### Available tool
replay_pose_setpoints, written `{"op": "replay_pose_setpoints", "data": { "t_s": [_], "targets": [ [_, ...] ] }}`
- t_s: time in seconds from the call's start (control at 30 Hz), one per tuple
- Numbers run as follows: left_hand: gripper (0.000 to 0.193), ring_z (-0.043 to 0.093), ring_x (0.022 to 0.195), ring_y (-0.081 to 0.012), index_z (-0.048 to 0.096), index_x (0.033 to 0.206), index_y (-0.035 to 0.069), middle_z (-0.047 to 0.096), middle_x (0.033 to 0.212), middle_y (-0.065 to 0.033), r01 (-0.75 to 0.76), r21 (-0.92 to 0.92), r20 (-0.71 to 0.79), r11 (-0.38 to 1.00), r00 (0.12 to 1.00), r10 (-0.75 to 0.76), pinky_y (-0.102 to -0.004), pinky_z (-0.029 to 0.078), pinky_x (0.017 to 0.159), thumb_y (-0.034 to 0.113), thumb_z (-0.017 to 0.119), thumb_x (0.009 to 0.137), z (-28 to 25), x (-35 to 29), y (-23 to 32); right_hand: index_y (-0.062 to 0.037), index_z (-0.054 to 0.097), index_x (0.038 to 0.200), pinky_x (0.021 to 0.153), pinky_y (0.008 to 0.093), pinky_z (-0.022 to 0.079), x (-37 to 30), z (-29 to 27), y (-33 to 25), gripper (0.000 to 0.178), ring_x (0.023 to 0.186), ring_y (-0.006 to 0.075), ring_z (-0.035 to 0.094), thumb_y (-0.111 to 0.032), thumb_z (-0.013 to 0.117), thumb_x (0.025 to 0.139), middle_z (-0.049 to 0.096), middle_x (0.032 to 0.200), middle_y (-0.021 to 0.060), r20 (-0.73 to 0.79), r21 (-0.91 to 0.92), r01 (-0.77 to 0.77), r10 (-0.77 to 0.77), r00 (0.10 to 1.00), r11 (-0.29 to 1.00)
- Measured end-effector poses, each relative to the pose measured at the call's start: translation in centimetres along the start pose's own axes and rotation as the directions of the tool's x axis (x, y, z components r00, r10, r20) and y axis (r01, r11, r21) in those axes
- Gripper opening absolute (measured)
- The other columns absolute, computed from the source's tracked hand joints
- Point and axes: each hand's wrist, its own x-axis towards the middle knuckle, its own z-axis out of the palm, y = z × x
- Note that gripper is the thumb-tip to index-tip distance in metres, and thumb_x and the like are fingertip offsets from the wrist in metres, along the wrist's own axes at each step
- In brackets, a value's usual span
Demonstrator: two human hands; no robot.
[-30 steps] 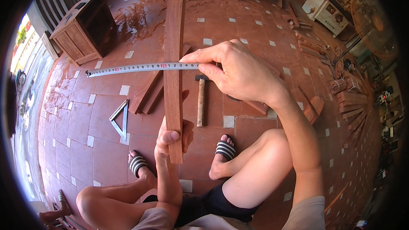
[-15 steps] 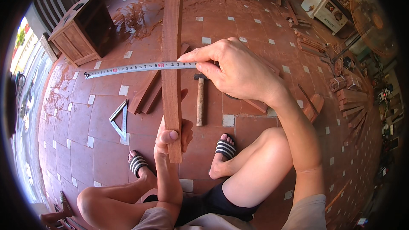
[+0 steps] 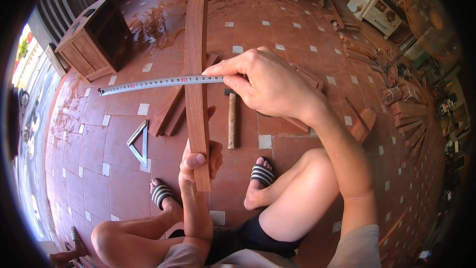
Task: The person assembles wooden frame components on the floor using a hammer to tap pieces together. They measure the assembled frame and a separate wooden strip with a tape measure and a set square, then place the tools down.
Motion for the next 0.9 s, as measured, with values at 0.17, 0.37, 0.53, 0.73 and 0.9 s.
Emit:
{"op": "replay_pose_setpoints", "data": {
  "t_s": [0.17,0.37,0.53,0.73,0.9],
  "targets": [
    [0.115,0.046,0.043,-0.0137,0.021,0.163,0.007,0.046,0.059,-0.0025,0.003,-0.010,0.009,1.000,1.000,-0.003,-0.0275,0.040,0.039,0.040,0.081,0.071,0.0,0.2,0.0,-0.0032,0.075,0.121,0.069,0.0296,0.053,0.0,0.1,-0.1,0.030,0.074,0.0129,0.067,0.001,0.062,0.094,0.078,0.106,0.0171,-0.007,0.031,0.002,-0.002,1.000,1.000],
    [0.113,0.046,0.042,-0.0140,0.022,0.162,0.004,0.047,0.059,-0.0030,-0.014,0.021,-0.038,1.000,0.999,0.015,-0.0274,0.039,0.038,0.043,0.078,0.072,0.2,-0.2,-0.1,-0.0034,0.074,0.121,0.068,0.0307,0.054,0.0,-0.2,-0.4,0.030,0.072,0.0149,0.068,0.000,0.063,0.094,0.078,0.103,0.0185,0.020,0.005,-0.027,0.027,0.999,1.000],
    [0.110,0.043,0.038,-0.0145,0.015,0.164,0.005,0.047,0.056,-0.0055,-0.093,0.004,-0.035,0.996,0.995,0.093,-0.0268,0.035,0.036,0.035,0.077,0.078,-0.5,0.7,-0.9,-0.0036,0.075,0.120,0.073,0.0379,0.057,0.3,1.2,1.2,0.029,0.081,0.0287,0.075,0.000,0.063,0.093,0.076,0.101,0.0214,-0.078,-0.005,0.137,-0.137,0.988,0.991],
    [0.081,0.039,0.044,-0.0111,0.030,0.160,0.013,0.042,0.060,-0.0018,-0.043,0.088,-0.150,0.995,0.987,0.056,-0.0255,0.033,0.039,0.031,0.067,0.090,-4.9,1.4,-2.7,-0.0056,0.076,0.118,0.079,0.0417,0.059,-0.3,3.6,1.5,0.030,0.083,0.0347,0.075,-0.003,0.063,0.092,0.075,0.095,0.0227,0.068,0.004,-0.032,0.031,0.997,0.999],
    [0.044,0.042,0.045,-0.0105,0.050,0.132,0.013,0.043,0.062,0.0002,0.107,-0.030,-0.333,0.994,0.936,-0.111,-0.0256,0.036,0.039,0.027,0.063,0.093,-10.9,1.9,-5.8,-0.0056,0.076,0.118,0.082,0.0433,0.058,-0.6,4.3,1.3,0.029,0.086,0.0356,0.075,-0.004,0.061,0.093,0.075,0.097,0.0228,0.128,-0.019,-0.062,0.064,0.990,0.998]
  ]
}}
